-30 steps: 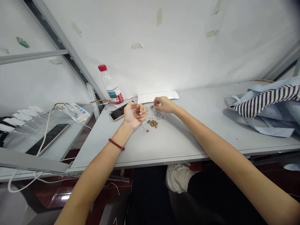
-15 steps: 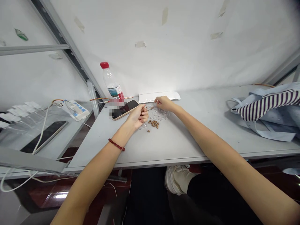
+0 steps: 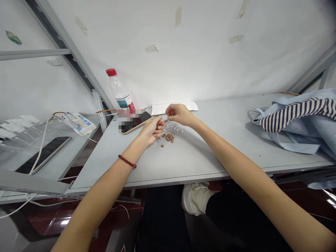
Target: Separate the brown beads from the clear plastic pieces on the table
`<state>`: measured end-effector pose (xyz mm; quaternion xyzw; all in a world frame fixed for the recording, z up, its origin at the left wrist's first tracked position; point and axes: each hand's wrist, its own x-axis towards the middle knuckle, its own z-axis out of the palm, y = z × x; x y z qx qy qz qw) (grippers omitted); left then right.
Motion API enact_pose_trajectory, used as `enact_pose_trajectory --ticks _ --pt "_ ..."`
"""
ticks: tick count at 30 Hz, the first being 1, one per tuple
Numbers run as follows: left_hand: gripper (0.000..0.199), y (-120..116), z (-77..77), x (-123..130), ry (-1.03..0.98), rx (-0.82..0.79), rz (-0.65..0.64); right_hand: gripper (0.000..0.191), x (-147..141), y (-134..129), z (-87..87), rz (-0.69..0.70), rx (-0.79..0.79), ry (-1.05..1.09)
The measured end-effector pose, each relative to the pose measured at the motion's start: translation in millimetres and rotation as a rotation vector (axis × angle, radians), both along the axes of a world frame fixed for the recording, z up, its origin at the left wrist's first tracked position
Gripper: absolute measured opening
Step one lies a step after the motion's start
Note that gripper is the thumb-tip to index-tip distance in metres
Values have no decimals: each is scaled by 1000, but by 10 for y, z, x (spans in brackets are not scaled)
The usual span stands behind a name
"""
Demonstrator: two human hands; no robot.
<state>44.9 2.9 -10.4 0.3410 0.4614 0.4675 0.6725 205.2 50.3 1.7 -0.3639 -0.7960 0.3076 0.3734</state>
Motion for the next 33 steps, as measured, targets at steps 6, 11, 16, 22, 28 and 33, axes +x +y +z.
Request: enact_pose_trajectory --ticks 6,11,16,22,28,33 --pt "38 -45 35 55 48 25 -2 25 -93 -130 38 133 -139 161" --pt "37 -69 43 60 16 41 2 24 -93 -114 -12 93 -83 144" --pt "33 -67 22 54 77 126 24 24 -90 -136 -12 50 -1 75" --pt "31 -55 -45 94 184 263 163 14 -76 -90 -13 66 36 3" --pt "21 -27 57 5 63 171 236 17 91 175 -218 -125 232 -309" --pt "15 7 111 -101 -174 20 55 12 166 294 -312 -159 250 -413"
